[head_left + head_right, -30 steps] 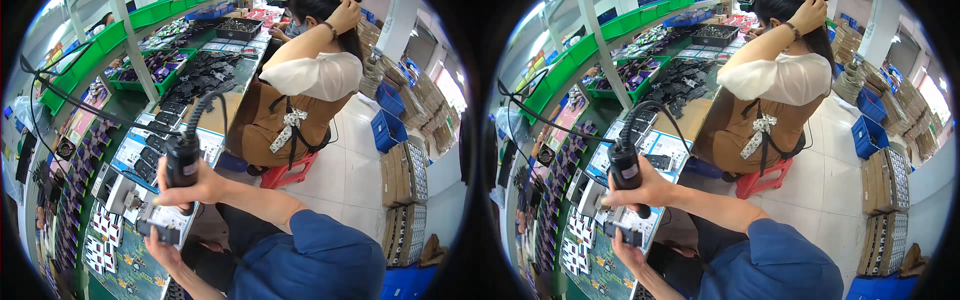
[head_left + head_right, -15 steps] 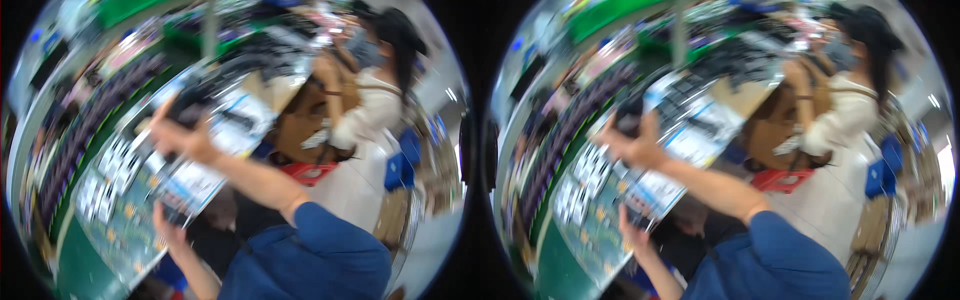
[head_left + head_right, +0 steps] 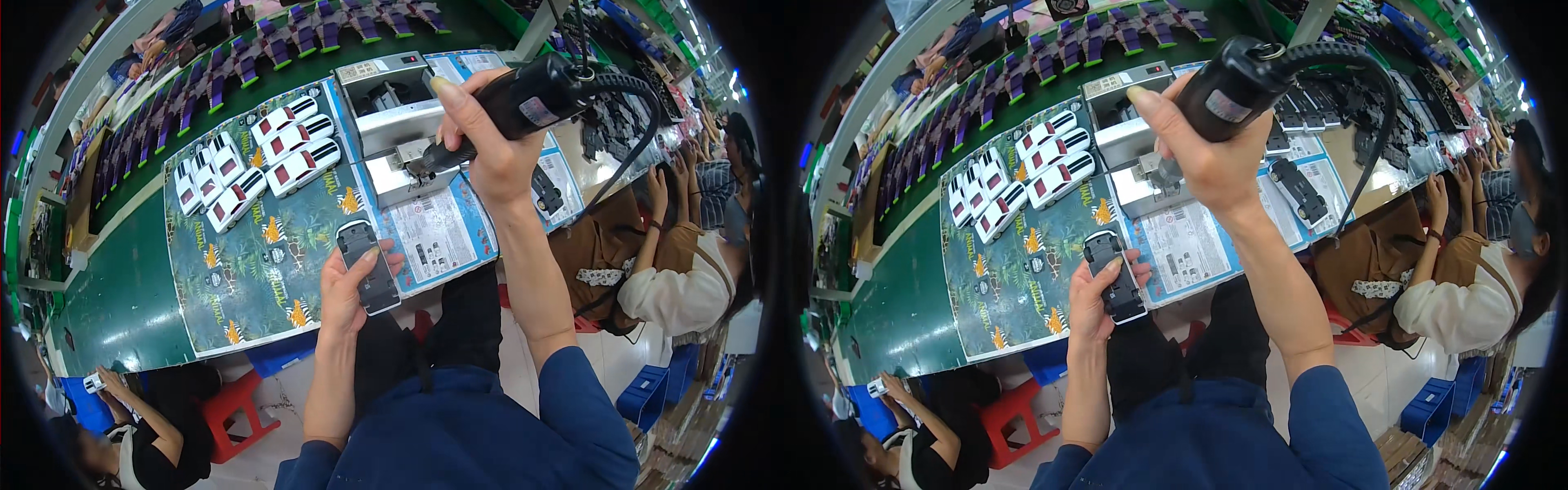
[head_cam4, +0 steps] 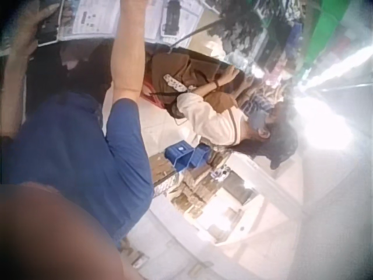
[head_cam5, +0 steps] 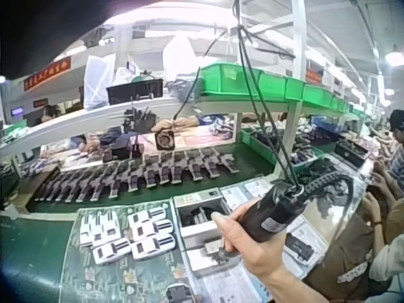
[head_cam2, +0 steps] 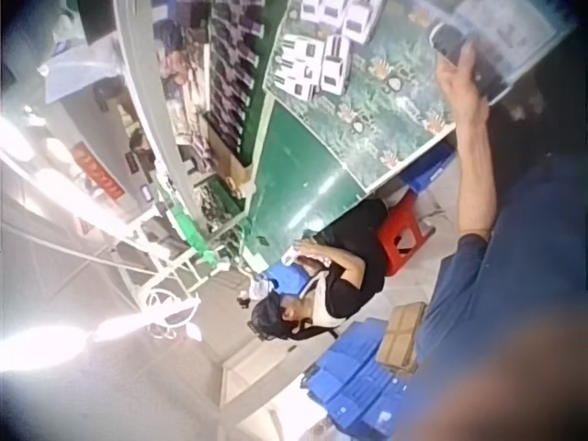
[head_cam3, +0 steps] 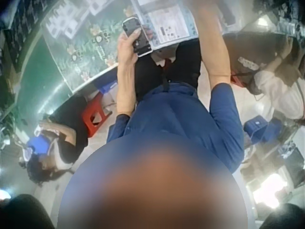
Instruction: Assembling and inspecting small electronic components using a handheld tool on a factory production line.
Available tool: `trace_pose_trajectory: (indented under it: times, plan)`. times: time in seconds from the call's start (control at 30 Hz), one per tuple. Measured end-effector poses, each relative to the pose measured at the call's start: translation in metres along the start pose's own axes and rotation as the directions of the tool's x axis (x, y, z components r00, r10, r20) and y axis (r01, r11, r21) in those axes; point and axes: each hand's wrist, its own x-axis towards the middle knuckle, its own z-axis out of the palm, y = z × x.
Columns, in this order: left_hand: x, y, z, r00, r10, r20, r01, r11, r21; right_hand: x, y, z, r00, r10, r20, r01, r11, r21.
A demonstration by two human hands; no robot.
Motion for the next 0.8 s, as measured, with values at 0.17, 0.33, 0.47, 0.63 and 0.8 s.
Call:
trace_pose_trajectory:
  times: [0.17,0.33,0.47,0.63,0.8]
  plan:
    - [0.006,-0.001,0.003,0.999,-0.033,0.021,0.034,0.999,-0.033,-0.004,0.011,0.005,0.998,0.060,0.016,-0.060,0.998,-0.010]
    - [0.008,0.001,0.014,0.998,-0.055,0.013,0.055,0.998,-0.042,0.005,0.019,0.010,0.999,0.000,0.044,0.003,0.998,-0.066]
    - [0.013,-0.008,0.009,0.998,-0.048,0.034,0.050,0.998,-0.048,-0.007,0.016,0.006,0.969,0.228,0.094,-0.228,0.974,-0.008]
    - [0.009,-0.006,0.015,0.997,-0.053,0.063,0.054,0.998,-0.012,-0.027,-0.014,0.003,0.983,0.182,-0.002,-0.163,0.885,0.436]
    - [0.007,-0.005,0.015,0.997,-0.026,0.079,0.026,1.000,0.002,-0.048,-0.016,0.022,0.985,0.165,0.053,-0.172,0.902,0.397]
